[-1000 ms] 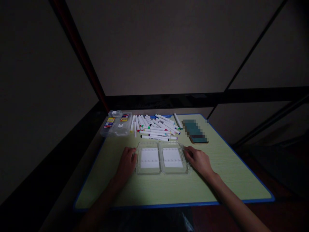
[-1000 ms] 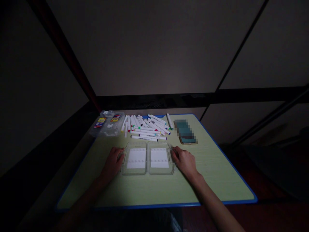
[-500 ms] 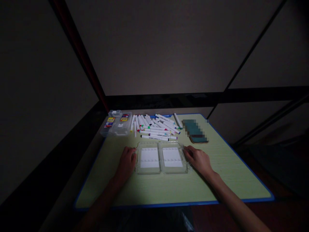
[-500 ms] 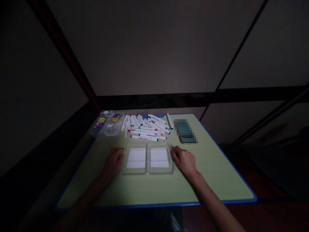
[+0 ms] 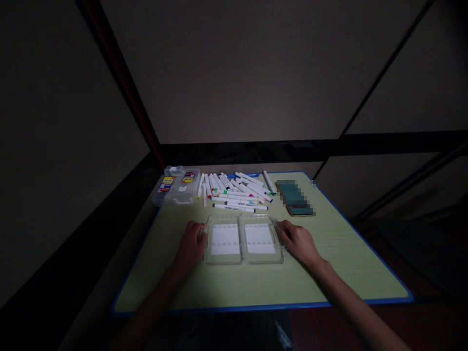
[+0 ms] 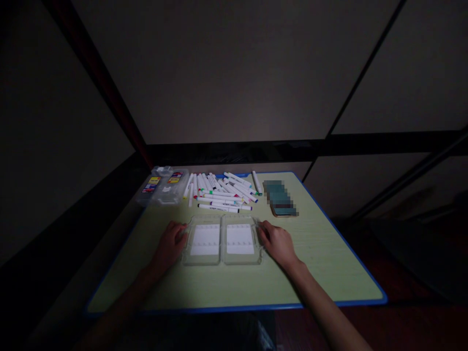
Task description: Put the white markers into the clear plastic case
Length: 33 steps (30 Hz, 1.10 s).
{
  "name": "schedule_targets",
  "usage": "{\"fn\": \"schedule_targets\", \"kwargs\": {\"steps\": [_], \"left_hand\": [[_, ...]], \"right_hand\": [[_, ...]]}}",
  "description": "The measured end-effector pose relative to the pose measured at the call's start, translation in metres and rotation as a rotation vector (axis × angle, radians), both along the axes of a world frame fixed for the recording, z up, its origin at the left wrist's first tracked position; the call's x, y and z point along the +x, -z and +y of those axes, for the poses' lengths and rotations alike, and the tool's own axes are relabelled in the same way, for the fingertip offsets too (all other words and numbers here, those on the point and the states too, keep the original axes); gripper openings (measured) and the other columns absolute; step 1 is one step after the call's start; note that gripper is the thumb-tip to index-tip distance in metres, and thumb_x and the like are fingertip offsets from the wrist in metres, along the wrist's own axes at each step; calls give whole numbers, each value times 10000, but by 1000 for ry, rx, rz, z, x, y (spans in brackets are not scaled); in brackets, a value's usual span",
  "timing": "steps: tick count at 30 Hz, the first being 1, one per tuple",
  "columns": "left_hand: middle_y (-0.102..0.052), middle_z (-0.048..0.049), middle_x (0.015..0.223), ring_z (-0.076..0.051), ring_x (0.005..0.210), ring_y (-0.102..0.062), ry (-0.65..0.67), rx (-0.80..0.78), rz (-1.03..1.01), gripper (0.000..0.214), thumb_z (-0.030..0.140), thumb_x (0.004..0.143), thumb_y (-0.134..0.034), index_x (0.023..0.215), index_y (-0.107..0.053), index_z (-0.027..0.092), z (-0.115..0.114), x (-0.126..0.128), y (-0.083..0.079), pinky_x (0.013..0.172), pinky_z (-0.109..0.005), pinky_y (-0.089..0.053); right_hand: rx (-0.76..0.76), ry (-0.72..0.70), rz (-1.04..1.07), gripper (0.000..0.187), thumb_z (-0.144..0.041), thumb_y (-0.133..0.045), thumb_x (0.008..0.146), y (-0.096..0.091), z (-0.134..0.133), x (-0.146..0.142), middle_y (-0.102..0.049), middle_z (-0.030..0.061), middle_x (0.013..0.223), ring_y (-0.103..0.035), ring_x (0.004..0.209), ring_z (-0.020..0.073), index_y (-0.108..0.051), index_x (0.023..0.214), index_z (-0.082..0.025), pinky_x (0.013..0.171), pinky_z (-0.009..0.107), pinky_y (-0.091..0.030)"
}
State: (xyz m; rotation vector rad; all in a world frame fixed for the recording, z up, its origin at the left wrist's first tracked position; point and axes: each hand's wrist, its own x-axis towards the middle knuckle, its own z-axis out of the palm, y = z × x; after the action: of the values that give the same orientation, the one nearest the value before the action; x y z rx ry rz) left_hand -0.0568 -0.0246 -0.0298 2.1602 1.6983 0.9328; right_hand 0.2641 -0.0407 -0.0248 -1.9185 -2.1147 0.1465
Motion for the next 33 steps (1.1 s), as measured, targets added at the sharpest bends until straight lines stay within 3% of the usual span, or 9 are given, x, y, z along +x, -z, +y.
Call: {"fn": "schedule_targets", "kwargs": {"steps": [8,19,28,33], "left_hand": [[-510,-40,818,-169,780,-509,11,37,18,114,121,698,-460,790,-513,161,-2,-1,0,734,-310,-439],[-532,-36,811,-163,743,-520,-64,38,7,176,148,680,-472,851,-513,158,-2,-5,4,691,-307,-457],[-557,-36,813,-148,677,-527,-97,-39,-27,320,206,695,-494,1010,-495,147,-6,-8,3,643,-290,-472],[-554,-55,875,-174,771,-540,-101,6,-33,292,257,715,-505,986,-500,147,-3,-9,0,721,-335,-477]], "right_hand": [[6,-67,26,184,-269,-356,840,0,-1,-5,-645,55,698,-594,609,187,-521,835,-189,513,240,-281],[37,-56,194,204,-313,-365,829,3,0,-4,-593,22,588,-562,530,165,-522,778,-193,498,230,-325],[71,-54,317,271,-362,-389,825,2,-1,-3,-576,3,565,-521,488,153,-541,951,-176,477,230,-339],[105,-38,363,275,-370,-380,828,3,1,-1,-524,-17,499,-461,431,134,-530,931,-163,440,223,-307]]}}
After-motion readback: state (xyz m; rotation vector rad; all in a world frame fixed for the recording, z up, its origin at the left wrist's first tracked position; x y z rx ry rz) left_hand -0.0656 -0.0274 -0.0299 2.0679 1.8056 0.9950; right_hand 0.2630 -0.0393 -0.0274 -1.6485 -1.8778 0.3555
